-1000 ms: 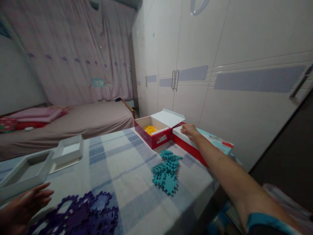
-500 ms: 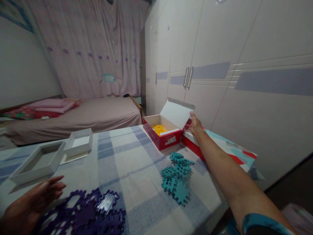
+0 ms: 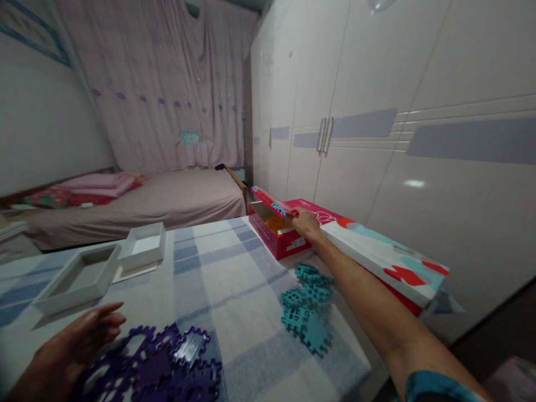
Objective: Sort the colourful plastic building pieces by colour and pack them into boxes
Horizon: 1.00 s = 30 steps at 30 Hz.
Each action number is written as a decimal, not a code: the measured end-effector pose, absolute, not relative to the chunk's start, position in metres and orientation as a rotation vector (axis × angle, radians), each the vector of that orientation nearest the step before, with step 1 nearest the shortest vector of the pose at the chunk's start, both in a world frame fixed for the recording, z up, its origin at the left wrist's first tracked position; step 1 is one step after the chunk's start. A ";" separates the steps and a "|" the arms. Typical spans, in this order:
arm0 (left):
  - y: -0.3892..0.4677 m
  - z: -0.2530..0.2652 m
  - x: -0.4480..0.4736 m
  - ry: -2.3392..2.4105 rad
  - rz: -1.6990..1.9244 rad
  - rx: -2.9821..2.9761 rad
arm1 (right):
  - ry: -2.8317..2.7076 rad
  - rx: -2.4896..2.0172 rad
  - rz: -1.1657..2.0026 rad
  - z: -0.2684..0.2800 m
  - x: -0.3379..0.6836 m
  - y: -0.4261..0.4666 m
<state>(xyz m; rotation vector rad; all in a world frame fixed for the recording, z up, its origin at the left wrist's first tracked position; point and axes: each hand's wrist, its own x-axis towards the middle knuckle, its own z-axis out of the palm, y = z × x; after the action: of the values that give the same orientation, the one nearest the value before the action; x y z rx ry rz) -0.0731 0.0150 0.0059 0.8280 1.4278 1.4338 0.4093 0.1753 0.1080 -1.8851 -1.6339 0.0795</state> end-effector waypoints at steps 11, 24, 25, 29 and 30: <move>0.016 0.005 -0.072 1.365 1.416 0.829 | -1.907 -1.720 0.366 0.112 0.396 0.162; 0.018 -0.002 -0.074 1.296 1.394 0.837 | -1.994 -2.079 -0.282 0.098 0.352 0.158; 0.018 -0.003 -0.073 1.292 1.389 0.846 | -1.989 -2.064 -0.284 0.099 0.351 0.158; 0.019 -0.002 -0.072 1.310 1.378 0.844 | -2.010 -2.027 -0.293 0.097 0.349 0.159; 0.019 -0.001 -0.071 1.318 1.379 0.840 | -2.024 -2.030 -0.310 0.095 0.348 0.159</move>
<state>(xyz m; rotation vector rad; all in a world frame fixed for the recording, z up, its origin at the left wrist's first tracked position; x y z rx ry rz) -0.0714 0.0194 -0.0012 0.8403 1.3177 1.3790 0.3482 0.1587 0.0949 -2.0301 -2.0242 -0.3104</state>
